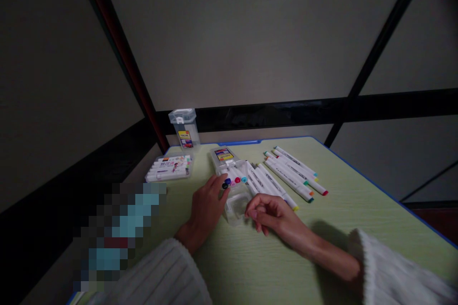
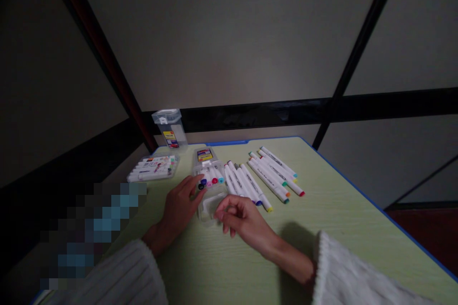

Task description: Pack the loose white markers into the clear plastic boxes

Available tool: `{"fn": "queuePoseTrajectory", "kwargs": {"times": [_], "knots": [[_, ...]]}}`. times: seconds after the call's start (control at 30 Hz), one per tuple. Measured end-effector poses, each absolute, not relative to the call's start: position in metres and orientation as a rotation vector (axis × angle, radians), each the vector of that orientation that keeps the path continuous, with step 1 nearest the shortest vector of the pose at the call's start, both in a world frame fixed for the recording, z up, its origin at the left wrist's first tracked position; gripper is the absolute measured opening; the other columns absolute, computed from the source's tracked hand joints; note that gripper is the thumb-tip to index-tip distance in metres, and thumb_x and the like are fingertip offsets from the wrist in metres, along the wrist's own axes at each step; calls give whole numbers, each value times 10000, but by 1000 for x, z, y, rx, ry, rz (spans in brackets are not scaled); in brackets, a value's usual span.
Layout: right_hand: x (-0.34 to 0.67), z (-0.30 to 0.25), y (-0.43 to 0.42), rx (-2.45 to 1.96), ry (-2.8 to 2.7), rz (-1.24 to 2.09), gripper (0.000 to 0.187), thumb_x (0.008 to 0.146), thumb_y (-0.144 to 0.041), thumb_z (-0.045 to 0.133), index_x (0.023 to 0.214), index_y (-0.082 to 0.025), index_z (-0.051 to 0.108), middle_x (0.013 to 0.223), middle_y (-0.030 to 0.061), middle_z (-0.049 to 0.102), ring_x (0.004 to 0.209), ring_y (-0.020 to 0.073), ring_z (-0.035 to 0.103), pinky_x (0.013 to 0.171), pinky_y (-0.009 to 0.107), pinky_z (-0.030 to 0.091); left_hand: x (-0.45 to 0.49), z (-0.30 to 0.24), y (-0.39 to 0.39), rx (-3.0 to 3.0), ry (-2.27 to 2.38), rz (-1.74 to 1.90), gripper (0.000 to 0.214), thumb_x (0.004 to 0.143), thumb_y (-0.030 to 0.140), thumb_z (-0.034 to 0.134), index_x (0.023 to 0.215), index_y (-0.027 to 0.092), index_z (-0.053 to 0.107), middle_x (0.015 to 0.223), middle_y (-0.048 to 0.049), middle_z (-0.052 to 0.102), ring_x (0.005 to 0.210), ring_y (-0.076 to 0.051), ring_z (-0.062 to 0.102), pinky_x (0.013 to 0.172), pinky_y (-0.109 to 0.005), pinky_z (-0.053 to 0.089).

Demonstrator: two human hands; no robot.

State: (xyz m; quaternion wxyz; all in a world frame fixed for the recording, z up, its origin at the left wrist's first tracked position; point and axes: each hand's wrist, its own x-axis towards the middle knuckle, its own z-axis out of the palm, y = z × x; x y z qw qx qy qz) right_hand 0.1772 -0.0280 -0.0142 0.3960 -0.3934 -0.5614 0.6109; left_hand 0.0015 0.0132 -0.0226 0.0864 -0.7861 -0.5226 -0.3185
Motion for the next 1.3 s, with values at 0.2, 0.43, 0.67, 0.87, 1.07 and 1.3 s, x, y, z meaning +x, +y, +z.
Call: {"fn": "queuePoseTrajectory", "kwargs": {"times": [0.2,0.43,0.67,0.87,1.07,1.3], "knots": [[177,-17,-26,-996,-1456,1525,249,665,-380,643,671,-156,533,451,-64,485,380,48,411,386,169,313,2,-21,13,-2379,-1514,-978,285,723,134,600,1007,153,595,662,11,565,538,-117,514,552,-226,432],[178,-20,-28,-989,-1575,1429,214,709,-352,601,671,-156,524,494,-58,465,407,54,412,412,186,319,4,-18,10,-2395,-1352,-1111,290,703,103,545,988,145,582,666,0,561,560,-123,523,563,-221,442],[177,-20,-30,-1003,-1631,1378,223,727,-361,581,668,-153,525,492,-52,460,423,64,414,431,198,308,4,-16,8,-2372,-1257,-1249,138,761,152,483,860,151,578,608,11,559,495,-101,501,516,-194,420],[177,-20,-30,-1019,-1646,1358,222,739,-366,577,685,-154,541,491,-52,463,433,61,406,436,192,297,4,-15,6,-2349,-1274,-1237,142,777,171,467,648,167,526,513,40,514,414,-72,426,451,-177,342],[178,-20,-30,-1027,-1634,1350,256,742,-401,580,664,-160,536,486,-53,453,432,62,396,428,189,290,4,-17,5,-2367,-1247,-1224,234,776,158,467,542,169,472,468,51,468,381,-58,371,421,-183,277],[181,-14,-29,-1081,-1815,1113,195,788,-316,517,664,-168,532,546,-29,461,485,90,412,445,207,305,4,-17,5,-2368,-1216,-1199,249,772,146,473,524,170,468,454,49,467,389,-63,388,432,-189,281]]}}
